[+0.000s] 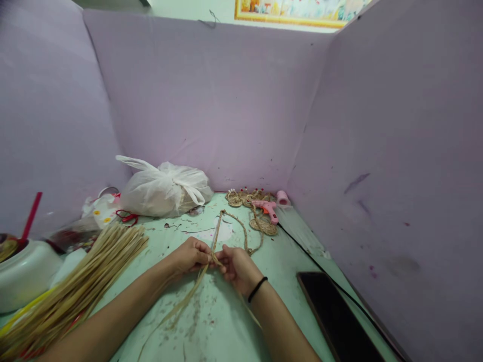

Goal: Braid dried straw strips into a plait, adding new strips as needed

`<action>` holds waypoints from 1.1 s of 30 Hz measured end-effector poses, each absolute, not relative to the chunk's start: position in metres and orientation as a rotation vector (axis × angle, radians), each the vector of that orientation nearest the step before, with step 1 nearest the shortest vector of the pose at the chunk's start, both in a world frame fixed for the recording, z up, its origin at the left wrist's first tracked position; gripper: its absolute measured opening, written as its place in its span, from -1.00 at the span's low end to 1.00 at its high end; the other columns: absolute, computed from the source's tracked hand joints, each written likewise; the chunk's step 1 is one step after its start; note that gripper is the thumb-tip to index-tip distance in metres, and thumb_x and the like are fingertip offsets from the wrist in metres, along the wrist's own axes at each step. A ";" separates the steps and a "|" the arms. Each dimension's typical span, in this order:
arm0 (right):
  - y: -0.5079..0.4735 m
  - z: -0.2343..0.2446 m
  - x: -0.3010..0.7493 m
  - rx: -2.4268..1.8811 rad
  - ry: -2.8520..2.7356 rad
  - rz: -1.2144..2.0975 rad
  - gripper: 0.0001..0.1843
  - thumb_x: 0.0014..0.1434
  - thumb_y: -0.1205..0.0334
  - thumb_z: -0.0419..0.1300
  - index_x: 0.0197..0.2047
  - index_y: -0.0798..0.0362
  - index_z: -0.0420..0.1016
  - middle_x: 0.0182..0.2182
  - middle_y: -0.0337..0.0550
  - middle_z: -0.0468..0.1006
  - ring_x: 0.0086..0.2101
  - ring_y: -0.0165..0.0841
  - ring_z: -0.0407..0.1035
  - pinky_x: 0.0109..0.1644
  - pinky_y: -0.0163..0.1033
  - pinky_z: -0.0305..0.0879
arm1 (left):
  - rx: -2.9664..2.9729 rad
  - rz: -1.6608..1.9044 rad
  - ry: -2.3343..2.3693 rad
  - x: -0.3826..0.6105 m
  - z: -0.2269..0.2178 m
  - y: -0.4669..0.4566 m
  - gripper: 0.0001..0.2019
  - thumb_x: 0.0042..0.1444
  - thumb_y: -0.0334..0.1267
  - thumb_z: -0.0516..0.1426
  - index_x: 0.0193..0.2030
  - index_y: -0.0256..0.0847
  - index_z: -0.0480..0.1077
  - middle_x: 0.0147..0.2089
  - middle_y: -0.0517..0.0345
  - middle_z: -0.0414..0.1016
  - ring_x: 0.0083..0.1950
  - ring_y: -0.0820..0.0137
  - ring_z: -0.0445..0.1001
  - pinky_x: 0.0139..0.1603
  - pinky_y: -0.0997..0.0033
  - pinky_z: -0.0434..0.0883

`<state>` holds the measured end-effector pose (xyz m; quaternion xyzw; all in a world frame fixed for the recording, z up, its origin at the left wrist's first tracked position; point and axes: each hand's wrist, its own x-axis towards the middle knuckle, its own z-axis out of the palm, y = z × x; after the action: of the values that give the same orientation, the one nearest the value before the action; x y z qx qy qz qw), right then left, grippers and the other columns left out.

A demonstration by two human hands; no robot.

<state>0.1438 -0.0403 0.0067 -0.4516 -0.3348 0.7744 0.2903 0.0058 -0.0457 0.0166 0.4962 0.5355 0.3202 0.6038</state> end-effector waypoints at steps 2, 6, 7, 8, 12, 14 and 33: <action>-0.039 0.003 0.144 -1.191 -0.798 2.130 -0.72 0.11 0.38 -0.12 -0.54 0.22 0.31 -0.63 -0.19 0.33 -0.75 -0.68 -0.03 -0.75 -0.56 -0.32 | 1.139 0.741 1.225 0.005 0.016 -0.046 -0.92 -0.35 -0.44 0.04 -0.68 -0.37 0.36 -0.68 0.13 0.35 -0.75 0.66 0.03 -0.72 0.58 -0.12; -0.038 -0.001 0.142 -1.199 -0.824 2.089 -0.78 0.06 0.47 -0.08 -0.56 0.24 0.29 -0.65 -0.24 0.29 -0.77 -0.71 -0.05 -0.76 -0.59 -0.31 | 1.158 0.745 1.196 0.003 0.016 -0.046 -0.91 -0.34 -0.40 0.07 -0.66 -0.38 0.38 -0.68 0.15 0.33 -0.73 0.66 0.04 -0.72 0.59 -0.14; -0.038 -0.001 0.142 -1.202 -0.838 2.080 -0.80 0.04 0.47 -0.06 -0.55 0.25 0.30 -0.65 -0.24 0.30 -0.77 -0.71 -0.05 -0.76 -0.59 -0.30 | 1.161 0.741 1.196 0.003 0.016 -0.046 -0.91 -0.34 -0.39 0.07 -0.66 -0.37 0.38 -0.70 0.17 0.31 -0.74 0.66 0.03 -0.72 0.59 -0.14; -0.038 -0.001 0.142 -1.202 -0.852 2.074 -0.82 0.01 0.48 -0.04 -0.55 0.25 0.30 -0.65 -0.24 0.30 -0.77 -0.71 -0.06 -0.76 -0.59 -0.30 | 1.164 0.735 1.194 0.002 0.015 -0.046 -0.91 -0.34 -0.38 0.07 -0.66 -0.37 0.38 -0.72 0.19 0.28 -0.75 0.67 0.01 -0.73 0.58 -0.15; -0.038 -0.003 0.142 -1.206 -0.873 2.037 -0.92 -0.09 0.49 0.04 -0.56 0.23 0.31 -0.68 -0.26 0.32 -0.77 -0.70 -0.06 -0.76 -0.56 -0.30 | 1.189 0.705 1.159 0.000 0.012 -0.045 -0.87 -0.32 -0.32 0.08 -0.61 -0.37 0.38 -0.77 0.28 0.16 -0.78 0.67 -0.06 -0.74 0.56 -0.20; -0.039 -0.004 0.142 -1.220 -0.863 2.000 -0.94 -0.11 0.47 0.07 -0.57 0.20 0.30 -0.69 -0.27 0.33 -0.78 -0.69 -0.06 -0.75 -0.54 -0.30 | 1.202 0.697 1.144 -0.001 0.010 -0.044 -0.86 -0.32 -0.30 0.09 -0.60 -0.36 0.38 -0.78 0.30 0.15 -0.79 0.67 -0.06 -0.74 0.56 -0.22; -0.041 -0.012 0.135 -1.384 -1.364 1.508 -0.89 -0.25 0.39 0.14 -0.73 0.17 0.38 -0.81 -0.33 0.25 -0.70 -0.60 -0.05 -0.60 -0.38 -0.18 | 1.581 0.524 1.564 0.005 0.014 -0.046 -0.89 -0.34 -0.46 -0.01 -0.72 -0.32 0.32 -0.78 0.26 0.15 -0.70 0.56 0.10 -0.66 0.54 0.02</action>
<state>0.1351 -0.0414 -0.0121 -0.5304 -0.5225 0.5779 0.3342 0.0048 -0.0462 0.0140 0.6295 0.6227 0.2087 0.4152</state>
